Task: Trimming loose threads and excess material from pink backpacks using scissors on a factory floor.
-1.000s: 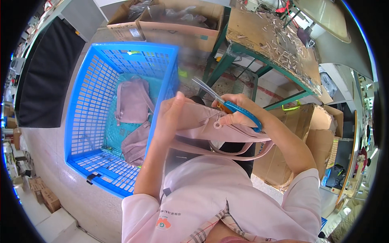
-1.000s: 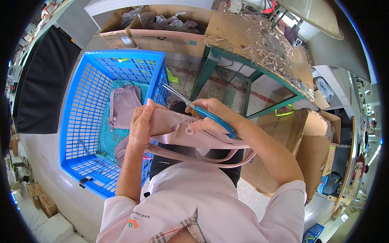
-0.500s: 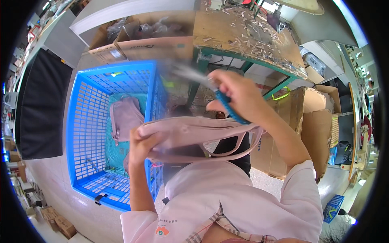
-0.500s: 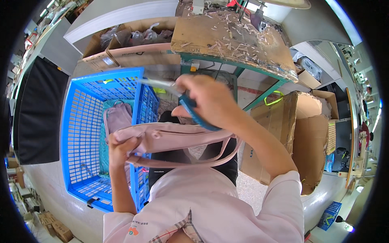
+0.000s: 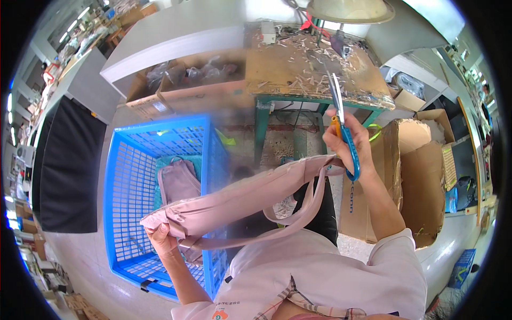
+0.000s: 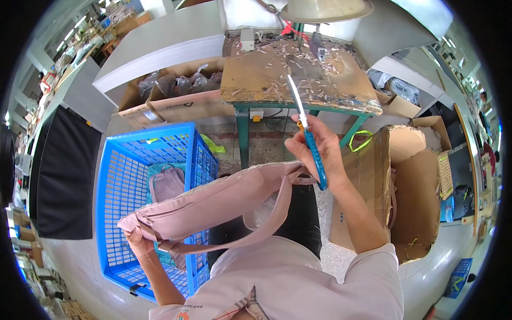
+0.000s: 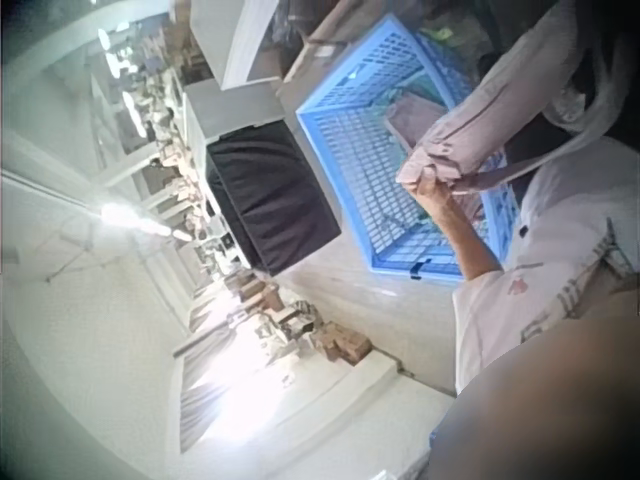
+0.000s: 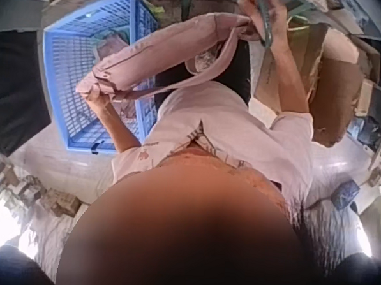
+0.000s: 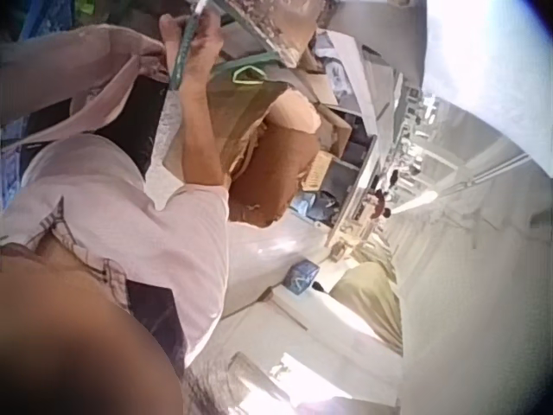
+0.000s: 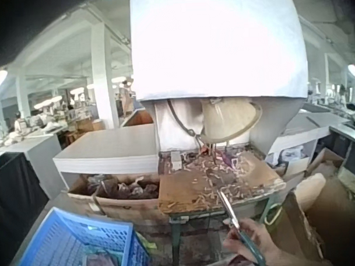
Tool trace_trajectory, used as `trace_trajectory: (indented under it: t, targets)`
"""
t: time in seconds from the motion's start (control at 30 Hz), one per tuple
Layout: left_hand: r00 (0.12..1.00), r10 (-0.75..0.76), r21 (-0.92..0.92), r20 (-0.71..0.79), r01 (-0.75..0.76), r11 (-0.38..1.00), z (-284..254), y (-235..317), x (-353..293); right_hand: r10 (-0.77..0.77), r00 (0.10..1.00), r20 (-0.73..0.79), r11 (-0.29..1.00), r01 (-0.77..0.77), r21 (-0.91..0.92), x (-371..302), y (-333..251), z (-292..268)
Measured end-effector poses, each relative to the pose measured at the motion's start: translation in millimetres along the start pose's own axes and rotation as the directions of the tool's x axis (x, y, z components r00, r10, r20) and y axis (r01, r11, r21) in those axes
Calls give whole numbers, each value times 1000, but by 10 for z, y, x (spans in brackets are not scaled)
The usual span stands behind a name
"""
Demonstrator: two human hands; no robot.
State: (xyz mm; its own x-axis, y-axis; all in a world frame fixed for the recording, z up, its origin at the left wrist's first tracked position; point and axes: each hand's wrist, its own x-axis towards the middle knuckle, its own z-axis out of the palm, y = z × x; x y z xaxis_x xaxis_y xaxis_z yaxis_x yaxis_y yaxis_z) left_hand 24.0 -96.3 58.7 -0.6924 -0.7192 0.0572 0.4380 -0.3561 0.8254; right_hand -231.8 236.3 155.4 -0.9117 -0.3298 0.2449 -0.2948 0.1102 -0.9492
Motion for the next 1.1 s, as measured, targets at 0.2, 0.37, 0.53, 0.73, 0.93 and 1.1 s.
trace_trajectory:
  t: [0.2,0.37,0.53,0.73,0.93,1.1]
  targets:
    - [1000,-8,-20,16,8,1000,-168,38,33,-229,973,-36,959,218,-182,16,123,-11]
    - [957,229,85,-176,-217,972,-345,304,-201,-437,899,3,850,414,-327,-112,-186,89]
    - [679,582,395,-446,-434,809,641,374,-672,-63,785,617,901,-221,373,-375,-405,652]
    - [609,607,704,511,-702,111,1436,-117,-711,-173,779,603,883,-148,445,-552,-617,1258]
    - [525,308,440,794,-845,306,1880,-129,-420,-12,919,395,905,-157,394,-229,-250,901]
    - [885,331,672,327,-464,577,1719,137,737,21,819,573,908,-255,332,-45,-83,92]
